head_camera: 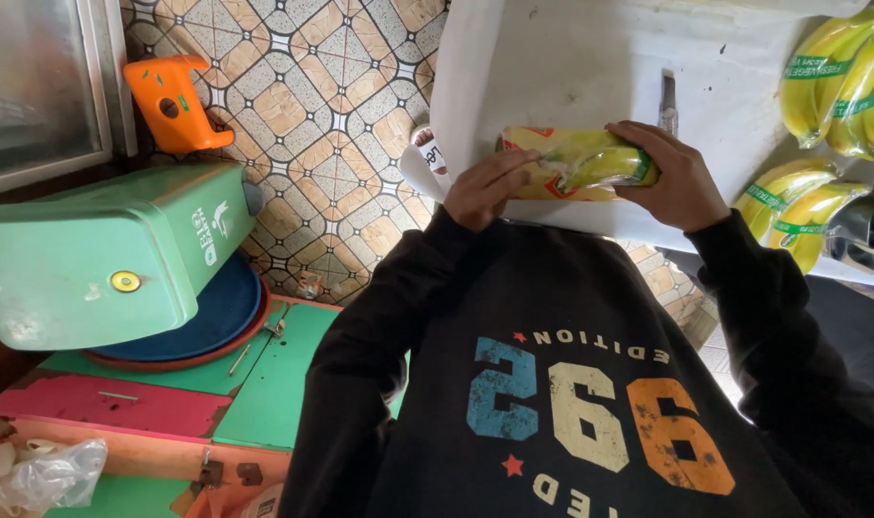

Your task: The person is packing bunches of bananas into individual plastic bags on a work table for distribution.

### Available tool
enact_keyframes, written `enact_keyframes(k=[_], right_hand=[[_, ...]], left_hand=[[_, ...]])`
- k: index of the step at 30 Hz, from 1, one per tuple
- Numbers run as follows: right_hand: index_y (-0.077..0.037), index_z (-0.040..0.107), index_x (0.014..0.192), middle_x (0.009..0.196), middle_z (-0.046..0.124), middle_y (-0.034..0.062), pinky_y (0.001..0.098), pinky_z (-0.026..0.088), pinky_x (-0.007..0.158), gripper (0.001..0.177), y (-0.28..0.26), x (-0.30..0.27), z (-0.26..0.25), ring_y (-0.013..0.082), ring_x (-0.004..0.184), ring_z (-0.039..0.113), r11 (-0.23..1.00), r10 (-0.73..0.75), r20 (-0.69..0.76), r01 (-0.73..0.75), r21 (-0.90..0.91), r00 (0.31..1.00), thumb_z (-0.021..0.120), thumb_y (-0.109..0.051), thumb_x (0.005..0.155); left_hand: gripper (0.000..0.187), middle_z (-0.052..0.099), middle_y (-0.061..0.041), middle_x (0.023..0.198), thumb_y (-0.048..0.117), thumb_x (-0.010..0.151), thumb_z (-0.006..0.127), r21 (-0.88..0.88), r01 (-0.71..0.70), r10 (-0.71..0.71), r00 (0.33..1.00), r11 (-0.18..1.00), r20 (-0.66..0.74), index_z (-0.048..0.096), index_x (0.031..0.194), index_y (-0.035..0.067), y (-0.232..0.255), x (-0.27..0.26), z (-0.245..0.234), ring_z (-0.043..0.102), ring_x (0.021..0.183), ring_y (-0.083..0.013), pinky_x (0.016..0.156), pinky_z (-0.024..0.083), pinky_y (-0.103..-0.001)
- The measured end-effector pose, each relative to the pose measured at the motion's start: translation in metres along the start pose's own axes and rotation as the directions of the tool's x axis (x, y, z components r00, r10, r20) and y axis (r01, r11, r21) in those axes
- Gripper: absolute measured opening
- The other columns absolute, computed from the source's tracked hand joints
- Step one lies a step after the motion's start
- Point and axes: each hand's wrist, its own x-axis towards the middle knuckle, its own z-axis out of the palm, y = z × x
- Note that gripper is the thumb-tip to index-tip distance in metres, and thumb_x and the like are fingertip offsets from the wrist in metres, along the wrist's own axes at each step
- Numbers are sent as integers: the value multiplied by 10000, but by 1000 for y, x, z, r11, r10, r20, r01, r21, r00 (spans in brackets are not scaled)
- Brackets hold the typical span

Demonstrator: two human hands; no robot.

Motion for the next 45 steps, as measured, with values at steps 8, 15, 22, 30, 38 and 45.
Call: enact_keyframes(k=[8,15,22,30,38,45], right_hand=[[63,568,1478,1422,575,313,659,451,1016,733,-4,6,5,566,1248,567,1000,-2,-48,2,-10,999,789,128,782],[68,553,1489,1423,562,326,661,452,1016,705,-11,7,5,578,1245,560,1000,24,-61,-24,8,998,778,114,823],[123,543,1467,1416,546,368,674,438,1027,671,-20,15,0,606,1237,553,1000,18,-33,-18,23,999,759,142,832],[86,479,1510,1460,542,297,482,514,1044,692,-23,14,-8,408,1305,559,995,88,66,-85,-44,994,790,22,895],[80,550,1451,1404,551,322,678,441,1028,685,-20,5,3,568,1237,566,999,20,-9,-20,36,1000,780,92,807],[62,545,1466,1421,547,294,660,449,1013,697,-21,1,7,550,1240,566,1000,13,-33,-13,0,999,791,80,815]], left_hand=[[154,668,-158,1337,137,1022,624,495,-156,178,984,855,2,727,1095,50,-6,5,23,704,1160,-270,1061,548,-434],[230,663,-98,1381,143,978,720,143,176,-141,963,974,-228,753,1195,73,-8,-16,48,641,1292,-234,1215,373,-385],[92,779,-52,1046,103,849,861,-240,414,-473,826,878,-307,800,884,43,-21,-5,51,726,1087,-241,1023,561,-355],[246,768,-42,1131,274,996,740,322,144,-187,977,936,106,713,1188,122,-40,4,29,758,1038,-218,892,617,-368],[267,684,-57,1321,190,1005,700,247,-3,-49,978,969,204,713,1266,137,-1,29,-10,652,1245,-270,1032,529,-415],[443,500,-48,1576,148,1032,647,147,152,-196,910,977,365,587,1469,181,17,20,-14,483,1466,-252,1223,374,-455]])
